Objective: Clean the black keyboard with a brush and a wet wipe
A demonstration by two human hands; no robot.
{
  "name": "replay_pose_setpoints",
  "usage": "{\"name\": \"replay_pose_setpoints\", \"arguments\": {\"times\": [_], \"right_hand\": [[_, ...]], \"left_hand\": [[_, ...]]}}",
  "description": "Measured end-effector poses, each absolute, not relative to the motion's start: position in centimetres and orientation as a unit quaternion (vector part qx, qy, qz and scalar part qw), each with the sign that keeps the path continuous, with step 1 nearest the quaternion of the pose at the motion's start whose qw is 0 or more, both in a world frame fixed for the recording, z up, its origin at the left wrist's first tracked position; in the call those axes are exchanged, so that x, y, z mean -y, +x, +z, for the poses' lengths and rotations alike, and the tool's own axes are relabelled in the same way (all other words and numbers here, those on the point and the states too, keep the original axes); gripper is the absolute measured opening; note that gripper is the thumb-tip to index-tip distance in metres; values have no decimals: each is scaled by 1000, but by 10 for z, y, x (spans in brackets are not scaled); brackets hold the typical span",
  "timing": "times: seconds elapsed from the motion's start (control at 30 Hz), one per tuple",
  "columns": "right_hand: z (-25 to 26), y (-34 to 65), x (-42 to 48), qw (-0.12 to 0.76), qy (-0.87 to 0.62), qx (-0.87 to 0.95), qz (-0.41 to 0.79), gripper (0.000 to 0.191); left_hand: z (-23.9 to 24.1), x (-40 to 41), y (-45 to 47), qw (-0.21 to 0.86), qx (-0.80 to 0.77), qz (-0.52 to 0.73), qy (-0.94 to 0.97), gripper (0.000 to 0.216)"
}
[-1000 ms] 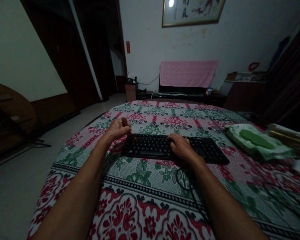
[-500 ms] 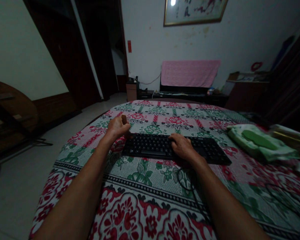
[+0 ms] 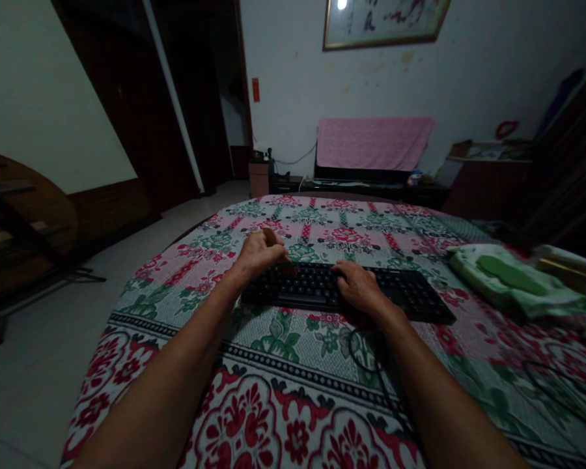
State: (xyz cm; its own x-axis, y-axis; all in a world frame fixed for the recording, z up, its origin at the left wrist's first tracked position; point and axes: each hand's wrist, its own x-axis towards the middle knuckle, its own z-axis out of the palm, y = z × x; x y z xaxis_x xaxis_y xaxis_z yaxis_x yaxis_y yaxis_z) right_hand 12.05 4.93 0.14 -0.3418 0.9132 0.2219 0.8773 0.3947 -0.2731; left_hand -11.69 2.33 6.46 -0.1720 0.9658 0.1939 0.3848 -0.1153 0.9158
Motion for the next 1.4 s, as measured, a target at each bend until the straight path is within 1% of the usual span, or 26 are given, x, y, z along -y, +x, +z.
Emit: {"name": "replay_pose_setpoints", "arguments": {"times": [0.03, 0.1, 0.27, 0.37, 0.6, 0.7, 0.87, 0.93, 1.0, 1.13, 1.23, 1.3, 1.4], "right_hand": [[1, 121, -50, 170, -548, 817, 53, 32], [1, 121, -50, 168, -548, 818, 56, 32], [0, 121, -51, 172, -542, 820, 58, 30], [-1, 121, -51, 173, -547, 817, 58, 31], [-2, 122, -51, 179, -545, 817, 55, 33], [-1, 121, -50, 179, -542, 819, 55, 33], [3, 121, -48, 176, -545, 818, 54, 32], [2, 120, -47, 175, -545, 818, 56, 32], [1, 121, -47, 177, -546, 817, 53, 33], [-2, 122, -47, 170, -536, 827, 31, 35], [-4, 123, -46, 165, -522, 837, 21, 36], [-5, 124, -44, 172, -524, 834, 5, 37], [-7, 126, -41, 181, -522, 834, -12, 38]], "left_hand": [[63, -23, -113, 318, -585, 486, 567, 11], [59, -23, -109, 305, -586, 476, 581, 9], [56, -29, -122, 170, -645, 398, 630, 6], [62, -28, -131, 122, -685, 352, 625, 7], [81, -20, -142, 96, -738, 272, 610, 11], [83, -20, -149, 64, -755, 238, 607, 10], [83, -19, -157, -28, -754, 236, 612, 8], [84, -15, -155, -44, -750, 245, 612, 8], [85, -11, -150, -18, -740, 264, 618, 9], [77, -8, -132, 109, -683, 338, 638, 9], [64, -10, -121, 164, -629, 387, 654, 8], [59, -11, -117, 183, -611, 404, 656, 9], [61, -9, -118, 166, -617, 399, 657, 8]]}}
